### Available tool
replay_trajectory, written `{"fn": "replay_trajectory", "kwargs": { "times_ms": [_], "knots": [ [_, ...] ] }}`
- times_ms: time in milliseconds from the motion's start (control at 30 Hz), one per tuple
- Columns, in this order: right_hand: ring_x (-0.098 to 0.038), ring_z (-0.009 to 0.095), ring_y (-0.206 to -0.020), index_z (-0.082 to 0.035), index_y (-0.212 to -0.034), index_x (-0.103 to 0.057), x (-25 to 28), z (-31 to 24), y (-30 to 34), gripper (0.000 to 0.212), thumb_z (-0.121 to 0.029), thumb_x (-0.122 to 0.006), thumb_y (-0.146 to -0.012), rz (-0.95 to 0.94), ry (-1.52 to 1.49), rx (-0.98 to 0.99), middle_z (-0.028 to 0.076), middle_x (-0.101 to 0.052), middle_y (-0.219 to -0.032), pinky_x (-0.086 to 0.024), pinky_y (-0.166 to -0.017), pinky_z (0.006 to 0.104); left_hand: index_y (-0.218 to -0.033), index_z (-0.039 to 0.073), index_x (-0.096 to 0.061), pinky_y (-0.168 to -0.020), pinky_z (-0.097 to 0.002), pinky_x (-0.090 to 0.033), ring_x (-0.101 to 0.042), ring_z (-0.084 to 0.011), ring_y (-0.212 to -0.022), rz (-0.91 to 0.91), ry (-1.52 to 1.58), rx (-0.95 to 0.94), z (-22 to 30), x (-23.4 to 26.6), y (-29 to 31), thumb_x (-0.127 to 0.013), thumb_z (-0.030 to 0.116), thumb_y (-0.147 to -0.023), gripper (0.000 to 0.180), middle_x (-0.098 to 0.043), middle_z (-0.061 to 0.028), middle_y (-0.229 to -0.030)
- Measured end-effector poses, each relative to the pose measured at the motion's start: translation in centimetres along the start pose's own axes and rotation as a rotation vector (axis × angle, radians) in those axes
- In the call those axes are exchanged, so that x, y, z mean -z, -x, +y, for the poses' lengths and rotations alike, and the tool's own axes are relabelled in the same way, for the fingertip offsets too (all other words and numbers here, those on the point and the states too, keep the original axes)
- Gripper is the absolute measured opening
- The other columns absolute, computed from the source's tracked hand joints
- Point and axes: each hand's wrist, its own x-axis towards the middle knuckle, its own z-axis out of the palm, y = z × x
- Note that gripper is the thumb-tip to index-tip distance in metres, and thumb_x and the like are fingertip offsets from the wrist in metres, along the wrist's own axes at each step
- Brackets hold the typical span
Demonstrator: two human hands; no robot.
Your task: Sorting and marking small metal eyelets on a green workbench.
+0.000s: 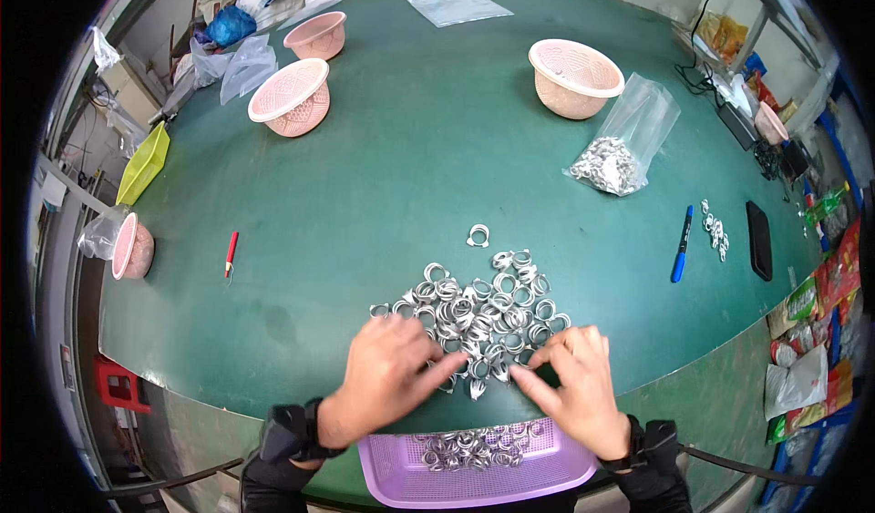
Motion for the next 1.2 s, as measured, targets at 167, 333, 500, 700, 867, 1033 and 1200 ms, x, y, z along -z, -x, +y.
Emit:
{"fn": "replay_trajectory", "kwargs": {
  "times_ms": [167, 333, 500, 700, 867, 1033, 1200],
  "knots": [
    [-0.045, 0.023, -0.083, -0.007, -0.082, -0.059, -2.8, -1.5, 2.0, 0.017, -0.016, -0.066, -0.069, -0.004, -0.056, 0.046, 0.004, -0.05, -0.085, -0.034, -0.07, 0.0349, -0.067, 0.006, -0.059, -0.048, -0.0312, -0.039, -0.05, -0.0203, -0.053, 0.058, 0.045, 0.106, 3.7, -3.1, 3.8, -0.068, 0.018, -0.068, 0.015, -0.048, -0.0037, -0.058],
    [-0.048, 0.024, -0.087, -0.007, -0.084, -0.059, -2.2, -1.0, 3.6, 0.015, -0.01, -0.064, -0.07, -0.074, -0.125, 0.113, 0.004, -0.052, -0.092, -0.038, -0.072, 0.0342, -0.067, 0.005, -0.06, -0.046, -0.0295, -0.038, -0.049, -0.0182, -0.052, 0.053, 0.209, 0.181, 4.3, -3.4, 5.6, -0.07, 0.008, -0.063, 0.011, -0.05, -0.0039, -0.059],
    [-0.051, 0.027, -0.083, -0.005, -0.087, -0.057, -2.3, -0.8, 3.8, 0.02, -0.009, -0.065, -0.069, -0.101, -0.243, 0.015, 0.009, -0.053, -0.094, -0.042, -0.071, 0.0349, -0.075, 0.003, -0.06, -0.055, -0.0312, -0.042, -0.052, -0.0214, -0.065, -0.044, 0.175, 0.162, 3.9, -2.9, 5.9, -0.07, 0.008, -0.063, 0.017, -0.054, -0.008, -0.076],
    [-0.055, 0.022, -0.081, -0.001, -0.101, -0.056, -1.9, -1.5, 3.5, 0.034, -0.008, -0.067, -0.07, -0.156, -0.405, -0.083, 0.01, -0.054, -0.092, -0.045, -0.068, 0.0294, -0.101, 0.0, -0.051, -0.065, -0.0318, -0.045, -0.054, -0.024, -0.076, -0.017, 0.177, 0.161, 3.7, -3.0, 6.3, -0.072, 0.008, -0.062, 0.045, -0.053, -0.0121, -0.084],
    [-0.055, 0.014, -0.089, 0.001, -0.111, -0.052, -2.6, -1.9, 4.9, 0.037, 0.006, -0.06, -0.075, -0.255, -1.155, -0.376, 0.011, -0.053, -0.101, -0.048, -0.076, 0.0256, -0.11, -0.001, -0.049, -0.074, -0.0264, -0.05, -0.058, -0.0175, -0.084, 0.026, 1.09, 0.475, 4.9, -2.9, 6.5, -0.064, -0.003, -0.072, 0.04, -0.05, -0.0117, -0.099],
    [-0.053, 0.022, -0.1, 0.004, -0.112, -0.049, -3.3, -2.2, 5.7, 0.038, 0.013, -0.054, -0.076, -0.174, -1.545, -0.364, 0.016, -0.047, -0.114, -0.047, -0.083, 0.0308, -0.105, -0.002, -0.055, -0.079, -0.0277, -0.049, -0.056, -0.0182, -0.09, 0.106, 1.274, 0.403, 5.2, -3.1, 6.4, -0.064, -0.007, -0.071, 0.035, -0.048, -0.0102, -0.104],
    [-0.052, 0.023, -0.102, 0.004, -0.11, -0.05, -3.2, -2.5, 5.6, 0.036, 0.012, -0.056, -0.075, -0.15, -1.56, -0.275, 0.017, -0.047, -0.114, -0.046, -0.086, 0.0326, -0.098, -0.002, -0.058, -0.08, -0.0278, -0.049, -0.055, -0.0193, -0.093, 0.094, 1.166, 0.343, 4.7, -3.3, 6.9, -0.067, -0.005, -0.069, 0.031, -0.05, -0.0114, -0.104]
  ]
}}
